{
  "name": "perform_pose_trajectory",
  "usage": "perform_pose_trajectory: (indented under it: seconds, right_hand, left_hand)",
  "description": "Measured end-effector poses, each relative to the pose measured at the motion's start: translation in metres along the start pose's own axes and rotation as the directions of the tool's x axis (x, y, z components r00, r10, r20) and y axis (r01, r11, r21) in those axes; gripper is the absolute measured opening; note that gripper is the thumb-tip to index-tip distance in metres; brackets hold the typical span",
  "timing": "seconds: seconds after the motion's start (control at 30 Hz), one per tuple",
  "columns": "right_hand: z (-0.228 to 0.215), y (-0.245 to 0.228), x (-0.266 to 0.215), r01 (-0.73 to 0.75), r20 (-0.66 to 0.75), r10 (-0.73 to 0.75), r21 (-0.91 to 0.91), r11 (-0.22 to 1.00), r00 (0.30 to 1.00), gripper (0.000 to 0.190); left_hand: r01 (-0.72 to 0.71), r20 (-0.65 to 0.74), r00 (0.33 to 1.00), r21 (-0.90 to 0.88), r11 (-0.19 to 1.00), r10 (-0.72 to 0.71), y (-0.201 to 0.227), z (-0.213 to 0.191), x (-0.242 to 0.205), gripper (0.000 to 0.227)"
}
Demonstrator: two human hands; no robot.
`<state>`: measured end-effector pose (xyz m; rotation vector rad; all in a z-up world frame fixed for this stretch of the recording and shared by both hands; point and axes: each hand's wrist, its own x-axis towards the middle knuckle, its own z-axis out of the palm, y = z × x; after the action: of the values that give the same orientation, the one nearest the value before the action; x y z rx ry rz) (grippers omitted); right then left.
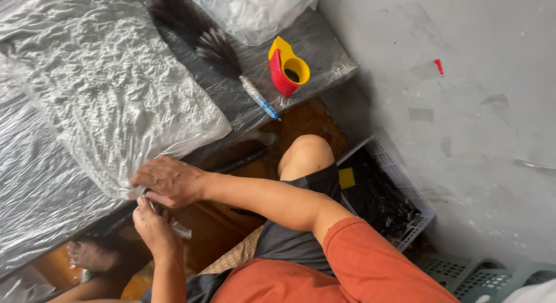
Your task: The person places a white textured item into a clear plastic bag, removes air using a handheld vacuum pump, and seals the bag. They then secure the opening with tape and press the package to remove remaining air.
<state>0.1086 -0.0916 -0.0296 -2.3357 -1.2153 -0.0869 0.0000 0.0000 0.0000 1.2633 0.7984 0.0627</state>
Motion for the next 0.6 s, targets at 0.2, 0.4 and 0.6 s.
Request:
perform_pose_trajectory:
  seconds: [0.2,0.4,0.6]
  right_hand:
    - [-0.037,-0.001,0.003,-0.080,-0.065,0.124,0.460,0.884,0.990,0.020]
    - [-0.116,-0.013,-0.004,-0.367,0.143,0.517,0.857,0.362,0.844,0.024]
    - [-0.174,-0.030,-0.060,-0.171,-0.019,0.639,0.957,0.234,0.769,0.021]
  left_hand:
    - [-0.103,-0.025,0.995,-0.045,0.994,0.101,-0.002,0.005,0.003,0.029]
    - [0.068,0.015,0.998,-0.174,0.982,-0.067,0.031,0.014,-0.021,0.029]
    - [0.177,0.090,0.983,-0.199,0.964,-0.162,0.005,-0.005,0.007,0.029]
